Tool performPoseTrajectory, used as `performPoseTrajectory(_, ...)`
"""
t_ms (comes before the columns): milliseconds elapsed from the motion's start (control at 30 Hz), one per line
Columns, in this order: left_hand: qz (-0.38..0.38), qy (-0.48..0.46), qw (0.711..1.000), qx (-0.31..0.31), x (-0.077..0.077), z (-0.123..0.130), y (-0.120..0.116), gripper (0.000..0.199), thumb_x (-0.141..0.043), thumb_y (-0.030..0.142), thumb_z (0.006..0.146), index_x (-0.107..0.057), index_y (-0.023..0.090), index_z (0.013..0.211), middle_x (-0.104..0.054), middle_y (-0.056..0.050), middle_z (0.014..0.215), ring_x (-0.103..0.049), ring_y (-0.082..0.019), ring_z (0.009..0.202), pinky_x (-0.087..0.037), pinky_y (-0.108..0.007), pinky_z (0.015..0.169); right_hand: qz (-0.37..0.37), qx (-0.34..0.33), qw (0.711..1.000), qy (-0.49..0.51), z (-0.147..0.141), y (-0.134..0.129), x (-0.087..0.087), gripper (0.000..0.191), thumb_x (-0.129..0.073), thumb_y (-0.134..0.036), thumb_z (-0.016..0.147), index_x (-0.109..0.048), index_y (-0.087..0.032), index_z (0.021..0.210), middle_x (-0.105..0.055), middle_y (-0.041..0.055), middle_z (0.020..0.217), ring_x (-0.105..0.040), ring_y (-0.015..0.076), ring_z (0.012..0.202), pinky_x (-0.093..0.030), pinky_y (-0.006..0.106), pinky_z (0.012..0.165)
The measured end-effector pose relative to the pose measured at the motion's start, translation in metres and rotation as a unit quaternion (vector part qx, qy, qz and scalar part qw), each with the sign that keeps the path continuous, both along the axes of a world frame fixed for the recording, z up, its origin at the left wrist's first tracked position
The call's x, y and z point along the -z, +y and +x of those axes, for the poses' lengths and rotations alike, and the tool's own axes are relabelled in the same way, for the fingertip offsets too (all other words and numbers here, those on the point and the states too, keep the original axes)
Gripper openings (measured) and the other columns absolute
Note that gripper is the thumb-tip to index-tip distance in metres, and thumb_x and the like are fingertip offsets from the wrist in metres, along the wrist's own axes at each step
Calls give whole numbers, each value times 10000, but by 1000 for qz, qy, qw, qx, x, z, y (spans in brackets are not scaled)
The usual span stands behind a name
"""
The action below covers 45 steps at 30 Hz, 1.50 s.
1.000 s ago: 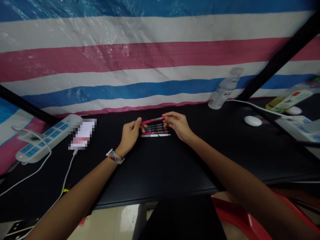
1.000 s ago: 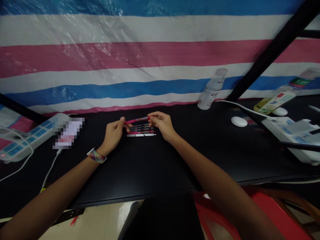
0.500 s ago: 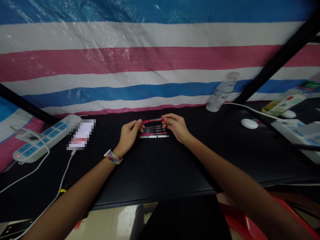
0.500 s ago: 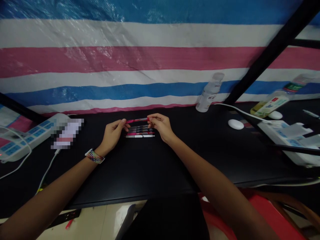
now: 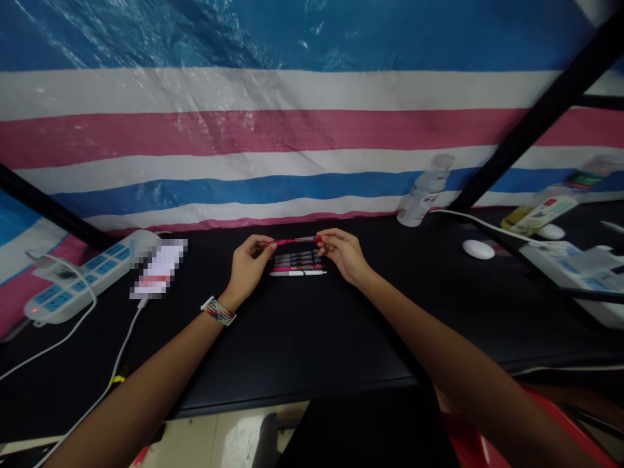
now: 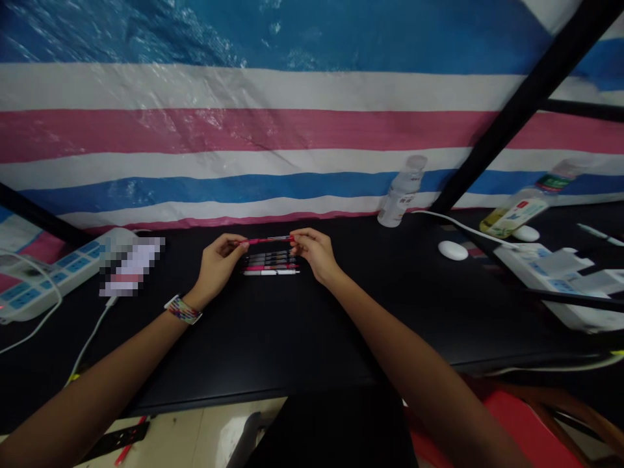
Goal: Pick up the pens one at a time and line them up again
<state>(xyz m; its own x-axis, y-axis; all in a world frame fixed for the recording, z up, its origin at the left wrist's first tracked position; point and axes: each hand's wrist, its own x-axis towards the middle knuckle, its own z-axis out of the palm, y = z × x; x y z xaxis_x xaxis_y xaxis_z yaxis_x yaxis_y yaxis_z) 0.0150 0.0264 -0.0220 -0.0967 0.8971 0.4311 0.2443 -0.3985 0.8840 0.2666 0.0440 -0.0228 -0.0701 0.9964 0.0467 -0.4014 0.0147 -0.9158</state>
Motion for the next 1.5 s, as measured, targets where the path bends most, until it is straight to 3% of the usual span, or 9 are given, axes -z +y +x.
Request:
performPoseTrajectory(100,-1,-32,999,1,3,-2,3,274,-848,407,883,-823,208,1069,-837,-77,1030,-779,-226,968,-624,-362,913,-12,7,1000,13,3,1,-1,238,-883,-334,693,-815,-198,876,-695,20,741,-621,156,689,-569,362,744)
performPoseTrajectory(300,-1,-41,999,1,6,-5,6,254,-824,381,916,-836,211,1105,-854,-96,1108,-807,-245,1028,-637,-427,1022,-15,26,999,26,5,2,-5,204,-849,-295,688,-808,-190,858,-669,8,708,-578,136,653,-528,326,703)
performPoseTrajectory(633,0,-49,999,-13,5,-6,7,214,-828,325,896,-832,207,1074,-848,-98,1113,-804,-246,1051,-639,-434,1041,-11,63,998,14,7,4,-6,207,-808,-299,663,-800,-214,851,-657,1,696,-562,144,650,-518,326,681)
performPoseTrajectory(967,-15,-70,997,-11,5,-5,8,233,-811,414,921,-838,206,1021,-830,-73,931,-782,-232,931,-637,-401,938,-9,84,996,5,11,7,-4,170,-783,-295,697,-785,-223,851,-653,3,701,-568,152,656,-523,330,685)
performPoseTrajectory(1167,-9,-56,998,-3,4,-6,6,203,-842,321,874,-838,210,1044,-847,-85,1073,-790,-242,1019,-627,-409,998,-4,97,995,-11,11,6,-4,181,-771,-303,699,-786,-231,865,-644,-5,706,-572,154,666,-519,330,686)
performPoseTrajectory(1500,0,-51,999,-2,3,-5,6,185,-855,290,875,-838,207,1039,-845,-87,1092,-787,-248,1048,-626,-430,1031,7,105,994,-31,14,8,-2,156,-731,-297,733,-776,-238,870,-647,2,729,-575,155,663,-525,345,703)
